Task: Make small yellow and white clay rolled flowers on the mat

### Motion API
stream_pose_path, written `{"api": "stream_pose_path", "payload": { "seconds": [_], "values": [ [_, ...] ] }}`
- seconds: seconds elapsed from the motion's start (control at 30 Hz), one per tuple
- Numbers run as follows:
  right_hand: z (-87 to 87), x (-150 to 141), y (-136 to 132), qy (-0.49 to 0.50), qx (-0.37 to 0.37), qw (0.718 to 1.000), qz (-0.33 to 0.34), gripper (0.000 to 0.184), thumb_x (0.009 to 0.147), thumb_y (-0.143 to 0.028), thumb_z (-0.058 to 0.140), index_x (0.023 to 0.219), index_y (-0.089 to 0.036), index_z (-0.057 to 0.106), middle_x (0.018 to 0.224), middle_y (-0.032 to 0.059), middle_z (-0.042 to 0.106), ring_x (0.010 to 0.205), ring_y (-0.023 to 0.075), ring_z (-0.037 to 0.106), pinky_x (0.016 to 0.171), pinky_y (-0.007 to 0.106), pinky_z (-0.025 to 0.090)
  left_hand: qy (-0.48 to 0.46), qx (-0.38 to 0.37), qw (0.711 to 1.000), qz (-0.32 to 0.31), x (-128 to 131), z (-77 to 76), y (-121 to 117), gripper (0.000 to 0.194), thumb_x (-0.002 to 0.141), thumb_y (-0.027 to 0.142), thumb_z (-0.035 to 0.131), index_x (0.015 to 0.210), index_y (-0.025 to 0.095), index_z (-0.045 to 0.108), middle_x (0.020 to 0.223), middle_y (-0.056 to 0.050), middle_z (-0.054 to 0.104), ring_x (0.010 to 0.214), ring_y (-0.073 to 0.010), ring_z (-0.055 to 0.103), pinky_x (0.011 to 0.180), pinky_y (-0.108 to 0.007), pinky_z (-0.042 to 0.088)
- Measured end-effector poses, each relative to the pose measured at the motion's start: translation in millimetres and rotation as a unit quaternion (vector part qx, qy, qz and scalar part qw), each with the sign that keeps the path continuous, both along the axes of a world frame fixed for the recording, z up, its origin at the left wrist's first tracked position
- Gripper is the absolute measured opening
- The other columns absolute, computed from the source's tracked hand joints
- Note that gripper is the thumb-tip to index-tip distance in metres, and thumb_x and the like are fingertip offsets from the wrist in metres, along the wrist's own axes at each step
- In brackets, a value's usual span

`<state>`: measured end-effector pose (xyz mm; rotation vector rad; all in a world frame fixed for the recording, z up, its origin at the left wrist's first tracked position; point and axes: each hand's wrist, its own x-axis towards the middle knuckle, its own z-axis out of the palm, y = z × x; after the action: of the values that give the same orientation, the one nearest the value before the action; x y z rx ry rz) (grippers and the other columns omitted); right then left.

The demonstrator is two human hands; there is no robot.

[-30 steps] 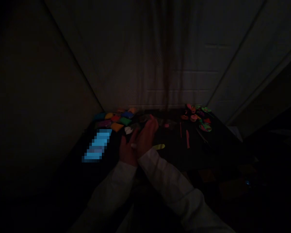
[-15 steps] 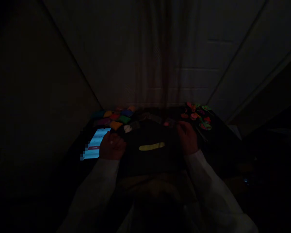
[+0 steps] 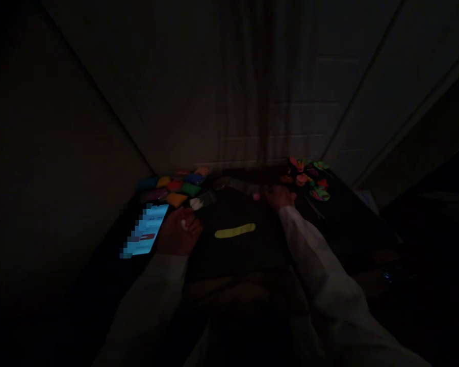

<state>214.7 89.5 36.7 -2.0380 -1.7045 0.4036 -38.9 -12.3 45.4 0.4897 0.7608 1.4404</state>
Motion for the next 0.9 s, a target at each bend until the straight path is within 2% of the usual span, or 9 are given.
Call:
{"api": "stream_pose_path", "payload": {
  "seconds": [0.13, 0.2, 0.33, 0.43, 0.5, 0.57, 0.7, 0.83, 0.9],
  "values": [
    [9.2, -1, -14, 0.056, 0.037, 0.996, 0.052, 0.031, 0.073, -0.042, 0.05, 0.078, -0.015, 0.064, 0.08, 0.0072, 0.066, 0.077, 0.0187, 0.058, 0.07, 0.032, 0.037, 0.094, 0.014, 0.995, 0.007, 7, -4.9, 1, 0.011, 0.071, 0.023, 0.055, 0.069, 0.013, 0.06, 0.041, 0.008, 0.036, 0.033, -0.0024, 0.03, 0.034, -0.014, 0.02],
    [19.0, -6, -31, 0.089, 0.06, 0.99, 0.087, 0.032, 0.075, -0.043, 0.047, 0.081, -0.015, 0.062, 0.078, 0.005, 0.065, 0.073, 0.016, 0.058, 0.066, 0.028, 0.039, 0.151, 0.022, 0.988, -0.007, 15, -4.3, -2, 0.013, 0.065, 0.021, 0.062, 0.075, 0.013, 0.064, 0.044, 0.006, 0.044, 0.034, -0.0018, 0.032, 0.033, -0.014, 0.019],
    [41.0, -22, -77, 0.154, 0.098, 0.973, 0.142, 0.029, 0.075, -0.045, 0.048, 0.082, -0.019, 0.058, 0.079, 0.0018, 0.063, 0.072, 0.0142, 0.057, 0.065, 0.027, 0.041, 0.244, 0.048, 0.966, -0.068, 32, 14.9, -18, 0.024, 0.059, 0.024, 0.069, 0.081, 0.015, 0.068, 0.06, 0.0, 0.06, 0.044, -0.0044, 0.043, 0.037, -0.016, 0.028],
    [54.4, -35, -106, 0.325, 0.126, 0.91, 0.223, 0.022, 0.071, -0.04, 0.058, 0.076, -0.019, 0.055, 0.072, -0.0009, 0.059, 0.066, 0.0121, 0.054, 0.062, 0.025, 0.041, 0.294, 0.073, 0.949, -0.086, 40, 38.8, -32, 0.025, 0.06, 0.028, 0.069, 0.082, 0.016, 0.069, 0.075, -0.002, 0.066, 0.065, -0.0111, 0.056, 0.054, -0.019, 0.041],
    [60.5, -41, -118, 0.381, 0.115, 0.885, 0.243, 0.02, 0.069, -0.037, 0.062, 0.074, -0.019, 0.054, 0.07, -0.0022, 0.056, 0.064, 0.0107, 0.052, 0.06, 0.024, 0.041, 0.401, 0.128, 0.9, -0.113, 40, 51.9, -40, 0.026, 0.066, 0.033, 0.064, 0.086, 0.017, 0.068, 0.087, -0.002, 0.067, 0.082, -0.0153, 0.058, 0.072, -0.024, 0.044],
    [64.1, -44, -124, 0.403, 0.097, 0.876, 0.246, 0.02, 0.068, -0.035, 0.063, 0.074, -0.019, 0.053, 0.07, -0.0026, 0.055, 0.064, 0.01, 0.051, 0.06, 0.023, 0.04, 0.447, 0.149, 0.874, -0.119, 38, 59.7, -44, 0.026, 0.07, 0.036, 0.059, 0.087, 0.018, 0.067, 0.09, -0.001, 0.067, 0.088, -0.0159, 0.058, 0.079, -0.025, 0.042],
    [63.9, -45, -127, 0.427, 0.072, 0.868, 0.243, 0.02, 0.067, -0.034, 0.065, 0.075, -0.019, 0.055, 0.071, -0.0028, 0.056, 0.065, 0.0097, 0.052, 0.061, 0.023, 0.041, 0.482, 0.155, 0.856, -0.107, 35, 63.6, -48, 0.022, 0.073, 0.036, 0.056, 0.083, 0.02, 0.067, 0.084, 0.001, 0.069, 0.082, -0.0137, 0.06, 0.074, -0.022, 0.043],
    [58.9, -45, -128, 0.471, 0.029, 0.848, 0.243, 0.025, 0.066, -0.033, 0.066, 0.085, -0.02, 0.057, 0.08, -0.0009, 0.06, 0.072, 0.0111, 0.056, 0.065, 0.024, 0.043, 0.496, 0.146, 0.85, -0.1, 35, 64.6, -49, 0.021, 0.071, 0.037, 0.059, 0.079, 0.02, 0.067, 0.079, 0.002, 0.069, 0.076, -0.0125, 0.06, 0.068, -0.02, 0.042],
    [56.2, -44, -128, 0.464, 0.012, 0.851, 0.245, 0.025, 0.066, -0.035, 0.065, 0.084, -0.019, 0.058, 0.079, 0.0, 0.061, 0.07, 0.0116, 0.056, 0.063, 0.024, 0.044, 0.487, 0.133, 0.857, -0.102, 35, 62.7, -47, 0.02, 0.069, 0.036, 0.061, 0.077, 0.019, 0.067, 0.077, 0.001, 0.068, 0.074, -0.012, 0.059, 0.067, -0.02, 0.041]
  ]
}}
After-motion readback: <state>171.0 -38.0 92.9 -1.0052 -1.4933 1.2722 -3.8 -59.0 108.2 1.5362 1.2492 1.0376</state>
